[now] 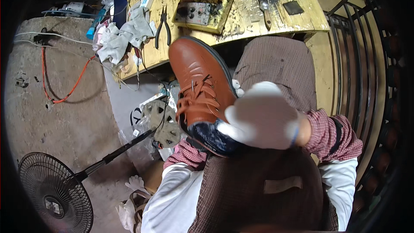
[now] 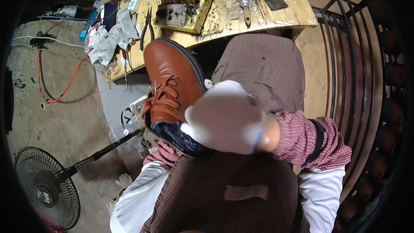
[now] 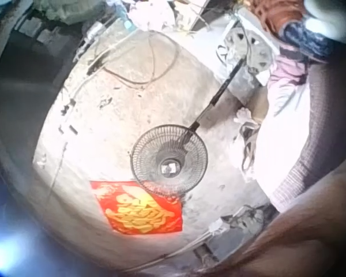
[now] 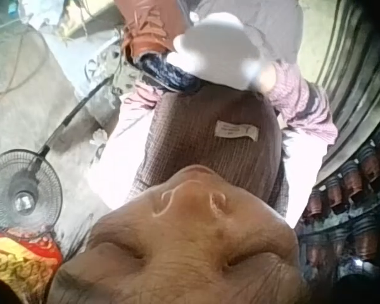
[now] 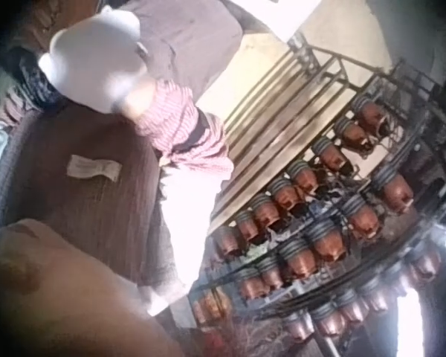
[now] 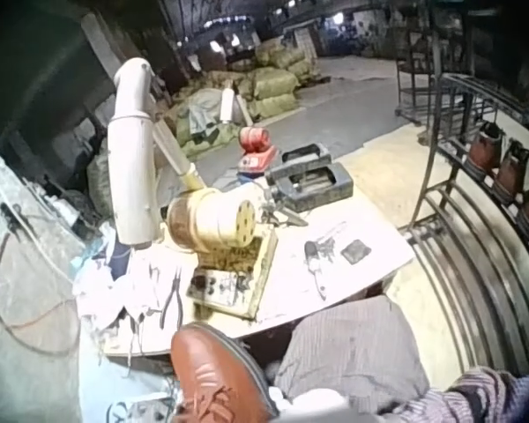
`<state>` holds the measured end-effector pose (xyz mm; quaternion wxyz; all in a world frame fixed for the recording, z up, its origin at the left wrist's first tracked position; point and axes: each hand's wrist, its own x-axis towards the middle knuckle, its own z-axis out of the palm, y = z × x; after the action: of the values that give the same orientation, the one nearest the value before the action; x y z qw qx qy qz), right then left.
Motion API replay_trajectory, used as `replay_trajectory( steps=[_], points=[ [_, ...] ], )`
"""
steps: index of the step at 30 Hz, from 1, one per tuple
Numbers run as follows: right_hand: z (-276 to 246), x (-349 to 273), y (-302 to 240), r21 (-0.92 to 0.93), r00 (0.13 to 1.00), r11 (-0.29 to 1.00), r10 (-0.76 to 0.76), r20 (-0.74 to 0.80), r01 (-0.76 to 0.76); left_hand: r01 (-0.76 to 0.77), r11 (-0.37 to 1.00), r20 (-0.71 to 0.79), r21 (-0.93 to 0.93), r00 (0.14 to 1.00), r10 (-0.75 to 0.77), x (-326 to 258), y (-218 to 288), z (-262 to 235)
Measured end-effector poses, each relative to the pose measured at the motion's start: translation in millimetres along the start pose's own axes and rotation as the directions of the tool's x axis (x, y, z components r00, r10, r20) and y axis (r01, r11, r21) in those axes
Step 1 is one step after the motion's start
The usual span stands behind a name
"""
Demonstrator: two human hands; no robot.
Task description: Finalizing and inspecting brown leather boots by trimming excess material and placing them on a storage rack.
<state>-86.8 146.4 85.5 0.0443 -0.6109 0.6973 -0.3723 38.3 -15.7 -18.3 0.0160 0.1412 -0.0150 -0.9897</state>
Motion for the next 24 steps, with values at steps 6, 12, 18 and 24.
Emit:
replay_trajectory(
  steps=[6, 12, 18, 24],
  points=[
    [-27, -43, -36, 0.085, 0.981, 0.993, -0.061, -0.183, 0.078, 0.043, 0.998, -0.122, -0.039, 0.991, -0.047, -1, 6, 6],
    [-40, -39, 2, 0.688, 0.794, 0.561, 0.607, 0.037, -0.461, 0.177, 0.972, 0.452, -0.153, 0.888, -0.091, 24, 6, -97],
    [-22, -11, 14, 0.332, 0.897, 0.922, 0.309, -0.317, -0.2, -0.072, 0.849, 0.282, 0.524, 0.955, -0.093, 25, 21, -108],
    [-34, -54, 26, -0.068, 0.915, 0.95, 0.273, -0.298, -0.306, -0.306, 0.121, 0.28, 0.944, 0.94, 0.195, 21, 96, -94]
  ],
)
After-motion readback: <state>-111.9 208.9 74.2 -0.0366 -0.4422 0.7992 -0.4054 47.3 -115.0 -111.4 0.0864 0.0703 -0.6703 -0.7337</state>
